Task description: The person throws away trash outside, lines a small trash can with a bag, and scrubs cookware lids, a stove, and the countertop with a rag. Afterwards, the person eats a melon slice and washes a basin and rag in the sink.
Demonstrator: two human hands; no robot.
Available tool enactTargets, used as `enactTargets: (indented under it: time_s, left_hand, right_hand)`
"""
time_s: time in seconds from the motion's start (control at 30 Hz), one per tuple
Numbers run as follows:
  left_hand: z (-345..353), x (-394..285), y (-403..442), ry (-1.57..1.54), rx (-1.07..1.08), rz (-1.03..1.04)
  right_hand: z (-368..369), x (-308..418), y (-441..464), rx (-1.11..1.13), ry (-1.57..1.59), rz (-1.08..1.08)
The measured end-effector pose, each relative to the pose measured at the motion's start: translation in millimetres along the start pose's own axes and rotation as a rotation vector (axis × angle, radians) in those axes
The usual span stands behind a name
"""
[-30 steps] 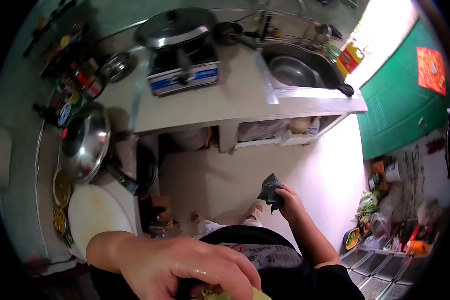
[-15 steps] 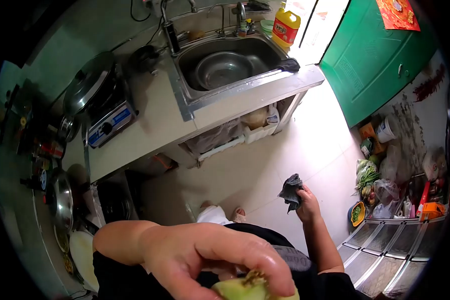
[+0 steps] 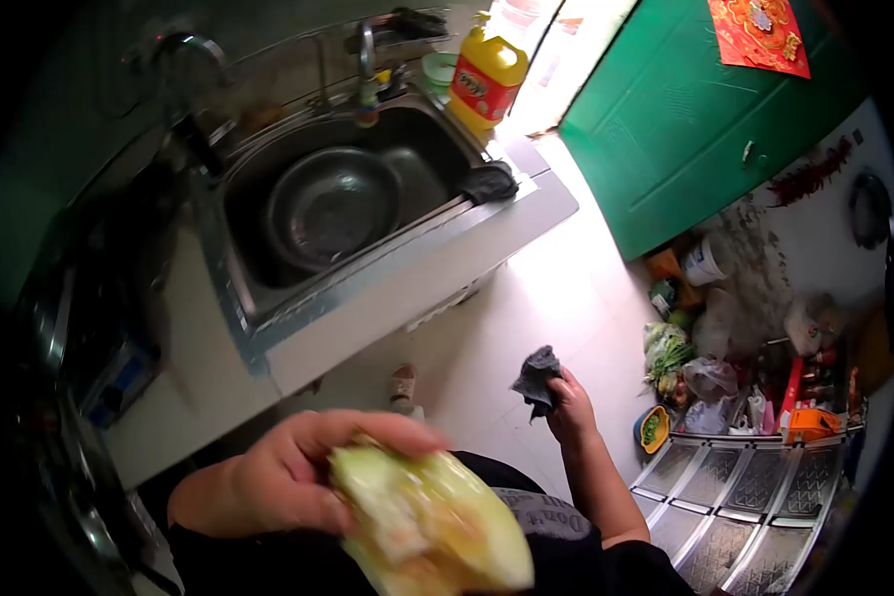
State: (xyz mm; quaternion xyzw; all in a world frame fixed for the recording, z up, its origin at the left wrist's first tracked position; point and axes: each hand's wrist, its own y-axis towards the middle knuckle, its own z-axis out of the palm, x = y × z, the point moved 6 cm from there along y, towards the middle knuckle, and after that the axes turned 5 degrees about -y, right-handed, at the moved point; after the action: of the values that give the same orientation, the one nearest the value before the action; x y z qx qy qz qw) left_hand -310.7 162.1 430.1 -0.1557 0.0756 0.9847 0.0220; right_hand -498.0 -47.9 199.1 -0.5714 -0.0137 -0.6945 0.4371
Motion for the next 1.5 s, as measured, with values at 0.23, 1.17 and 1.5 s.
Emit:
enactTargets:
  time_s: [0.23, 1.17, 1.5]
  left_hand:
    - [-104, -102, 59, 0.135, -0.380, 0.418]
    - [-196, -93, 191, 0.266, -1.067, 1.000]
    - [-209, -87, 183, 0.115, -1.039, 1.041]
  right_hand:
    - [35, 102, 135, -0.141, -0.266, -0.326]
    - [76, 188, 398, 0.338, -1.343, -1.188]
    - [99, 198, 340, 0.425, -1.479, -1.226]
